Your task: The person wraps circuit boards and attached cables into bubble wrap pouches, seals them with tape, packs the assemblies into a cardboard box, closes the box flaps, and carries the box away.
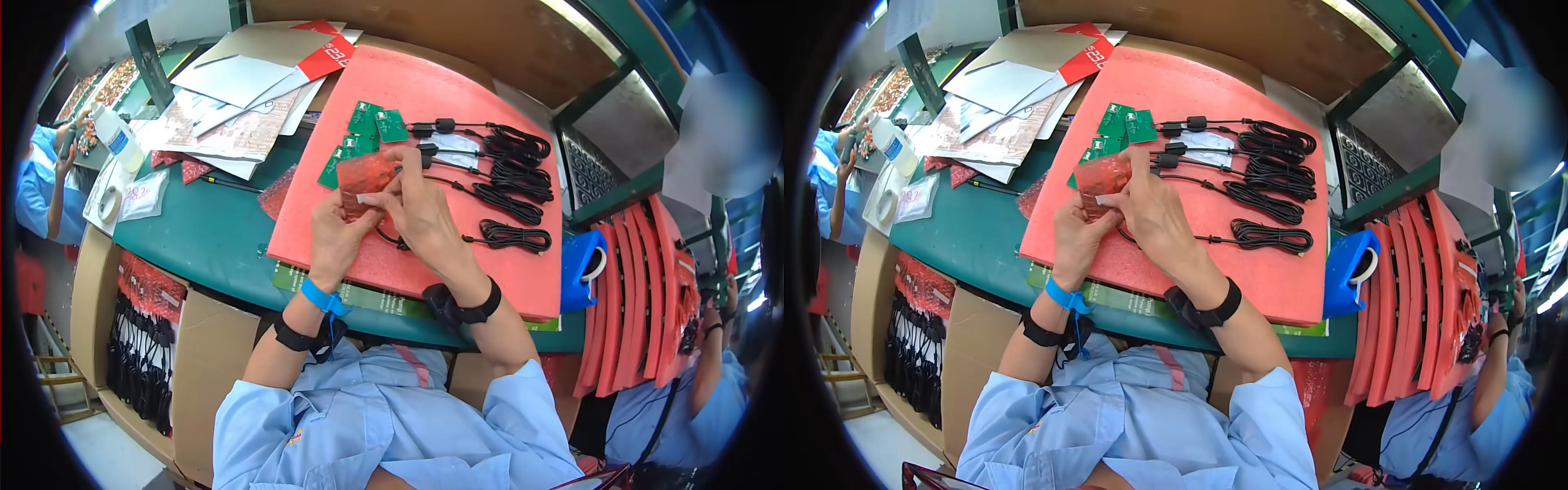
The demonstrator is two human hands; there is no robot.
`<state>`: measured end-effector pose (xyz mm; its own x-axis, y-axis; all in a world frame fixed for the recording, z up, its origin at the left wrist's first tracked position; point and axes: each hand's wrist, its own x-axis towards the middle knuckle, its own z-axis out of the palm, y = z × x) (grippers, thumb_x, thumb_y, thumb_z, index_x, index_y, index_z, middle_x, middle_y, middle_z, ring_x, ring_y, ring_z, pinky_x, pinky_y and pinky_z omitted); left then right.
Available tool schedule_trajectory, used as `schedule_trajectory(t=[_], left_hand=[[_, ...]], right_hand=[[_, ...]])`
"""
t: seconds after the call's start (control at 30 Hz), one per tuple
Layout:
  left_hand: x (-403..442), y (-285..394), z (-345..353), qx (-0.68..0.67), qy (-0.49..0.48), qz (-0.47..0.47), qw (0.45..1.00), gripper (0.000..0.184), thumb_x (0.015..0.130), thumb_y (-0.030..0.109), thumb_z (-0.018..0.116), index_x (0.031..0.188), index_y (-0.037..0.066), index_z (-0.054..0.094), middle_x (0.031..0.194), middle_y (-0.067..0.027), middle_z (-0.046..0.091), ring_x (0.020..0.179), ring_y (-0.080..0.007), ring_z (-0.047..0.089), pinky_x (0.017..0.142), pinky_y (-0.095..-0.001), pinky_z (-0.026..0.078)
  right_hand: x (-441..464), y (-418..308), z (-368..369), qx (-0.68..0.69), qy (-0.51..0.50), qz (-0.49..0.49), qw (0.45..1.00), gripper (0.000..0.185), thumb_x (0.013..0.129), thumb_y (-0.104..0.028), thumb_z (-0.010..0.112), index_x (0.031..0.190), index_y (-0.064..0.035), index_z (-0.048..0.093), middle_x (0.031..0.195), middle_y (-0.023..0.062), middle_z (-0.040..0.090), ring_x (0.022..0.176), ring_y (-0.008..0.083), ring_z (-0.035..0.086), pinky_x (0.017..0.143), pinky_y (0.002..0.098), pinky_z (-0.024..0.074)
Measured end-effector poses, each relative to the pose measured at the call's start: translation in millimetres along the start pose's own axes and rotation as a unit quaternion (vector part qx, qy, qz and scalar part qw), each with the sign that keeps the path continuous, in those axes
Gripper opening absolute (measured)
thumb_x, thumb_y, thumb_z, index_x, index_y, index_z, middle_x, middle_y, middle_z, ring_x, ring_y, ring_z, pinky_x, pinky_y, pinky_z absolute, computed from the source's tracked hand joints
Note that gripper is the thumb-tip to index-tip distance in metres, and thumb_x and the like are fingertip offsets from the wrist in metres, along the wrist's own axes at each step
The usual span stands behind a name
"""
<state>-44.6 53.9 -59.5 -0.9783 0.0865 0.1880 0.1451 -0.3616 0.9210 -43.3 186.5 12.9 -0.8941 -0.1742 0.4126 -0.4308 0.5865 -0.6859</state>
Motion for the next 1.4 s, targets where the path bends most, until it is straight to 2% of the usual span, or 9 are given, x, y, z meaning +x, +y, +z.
schedule_trajectory(t=[0.17, 0.4, 0.57, 0.7, 0.8, 0.97, 1.1, 1.23, 1.4], left_hand=[[-4.9, 3.5, 0.8, 0.035, -0.012, -0.004, 0.999, 0.026, 0.085, 0.002, 0.070, 0.109, -0.001, 0.062, 0.096, -0.0067, 0.069, 0.084, -0.0089, 0.065, 0.074, -0.0227, 0.053], [-8.7, 22.8, 5.4, -0.030, -0.012, -0.038, 0.999, 0.020, 0.090, 0.009, 0.067, 0.105, -0.002, 0.064, 0.091, -0.0044, 0.069, 0.082, -0.0083, 0.064, 0.072, -0.0231, 0.052], [-24.6, 48.8, -22.3, 0.151, -0.101, -0.067, 0.981, 0.022, 0.090, 0.017, 0.066, 0.102, -0.002, 0.068, 0.084, -0.0086, 0.070, 0.079, -0.0088, 0.064, 0.069, -0.0256, 0.051], [-3.5, 90.1, -84.9, 0.351, 0.001, -0.032, 0.936, 0.026, 0.089, 0.021, 0.065, 0.103, -0.001, 0.068, 0.086, -0.0142, 0.071, 0.078, -0.0164, 0.067, 0.070, -0.0308, 0.052], [18.7, 82.6, -112.3, 0.485, 0.039, -0.031, 0.873, 0.025, 0.088, 0.020, 0.064, 0.103, 0.000, 0.068, 0.089, -0.0157, 0.071, 0.082, -0.0257, 0.069, 0.074, -0.0363, 0.052], [39.2, 34.0, -133.2, 0.654, 0.013, 0.096, 0.751, 0.018, 0.083, 0.019, 0.066, 0.095, 0.005, 0.070, 0.084, -0.0166, 0.069, 0.085, -0.0349, 0.066, 0.077, -0.0444, 0.051], [52.7, 38.7, -128.9, 0.672, -0.051, -0.004, 0.739, 0.018, 0.081, 0.018, 0.067, 0.092, 0.004, 0.069, 0.074, -0.0111, 0.067, 0.074, -0.0294, 0.066, 0.067, -0.0387, 0.051], [49.4, 53.2, -128.4, 0.648, -0.018, -0.032, 0.760, 0.017, 0.080, 0.020, 0.069, 0.086, 0.004, 0.068, 0.069, -0.0075, 0.066, 0.071, -0.0266, 0.065, 0.064, -0.0364, 0.050], [40.6, 72.1, -126.3, 0.595, 0.015, -0.032, 0.803, 0.018, 0.081, 0.020, 0.069, 0.086, 0.004, 0.065, 0.071, -0.0065, 0.065, 0.067, -0.0205, 0.064, 0.061, -0.0335, 0.049]], right_hand=[[4.0, 0.6, -7.1, -0.094, -0.017, 0.038, 0.995, 0.052, 0.080, -0.009, 0.073, 0.120, -0.0037, 0.040, 0.079, 0.0179, 0.063, 0.072, 0.0346, 0.066, 0.059, 0.0384, 0.0512], [-12.6, 11.3, -8.9, 0.177, -0.024, 0.120, 0.977, 0.049, 0.086, 0.002, 0.064, 0.127, -0.0032, 0.039, 0.089, 0.0151, 0.069, 0.084, 0.0192, 0.068, 0.074, 0.0281, 0.0535], [-24.6, 11.3, -17.2, 0.293, -0.069, 0.171, 0.938, 0.040, 0.088, 0.005, 0.058, 0.125, -0.0037, 0.045, 0.094, 0.0155, 0.069, 0.090, 0.0199, 0.067, 0.081, 0.0276, 0.0514], [-18.2, 16.8, -12.0, 0.068, -0.122, 0.077, 0.987, 0.032, 0.086, 0.005, 0.060, 0.116, -0.0059, 0.056, 0.095, 0.0110, 0.066, 0.091, 0.0236, 0.064, 0.080, 0.0323, 0.0506], [5.8, 33.3, -1.8, -0.217, 0.000, -0.144, 0.965, 0.023, 0.083, 0.002, 0.063, 0.104, -0.0059, 0.061, 0.092, 0.0092, 0.060, 0.085, 0.0281, 0.060, 0.073, 0.0361, 0.0488], [19.8, 43.3, 9.0, -0.312, 0.011, -0.203, 0.928, 0.018, 0.079, -0.007, 0.069, 0.095, -0.0047, 0.060, 0.087, 0.0118, 0.054, 0.083, 0.0281, 0.052, 0.070, 0.0402, 0.0420], [31.3, 48.9, -3.0, -0.264, -0.078, -0.172, 0.946, 0.018, 0.081, -0.016, 0.069, 0.095, -0.0083, 0.059, 0.092, 0.0091, 0.056, 0.089, 0.0266, 0.053, 0.075, 0.0372, 0.0405], [40.7, 48.9, -20.7, 0.025, -0.125, 0.039, 0.991, 0.019, 0.081, -0.021, 0.070, 0.092, -0.0105, 0.059, 0.091, 0.0076, 0.056, 0.094, 0.0265, 0.051, 0.078, 0.0393, 0.0376], [26.9, 46.6, -3.2, -0.264, -0.077, -0.211, 0.938, 0.015, 0.086, -0.018, 0.067, 0.093, -0.0079, 0.058, 0.085, 0.0050, 0.055, 0.085, 0.0195, 0.052, 0.075, 0.0329, 0.0399]])
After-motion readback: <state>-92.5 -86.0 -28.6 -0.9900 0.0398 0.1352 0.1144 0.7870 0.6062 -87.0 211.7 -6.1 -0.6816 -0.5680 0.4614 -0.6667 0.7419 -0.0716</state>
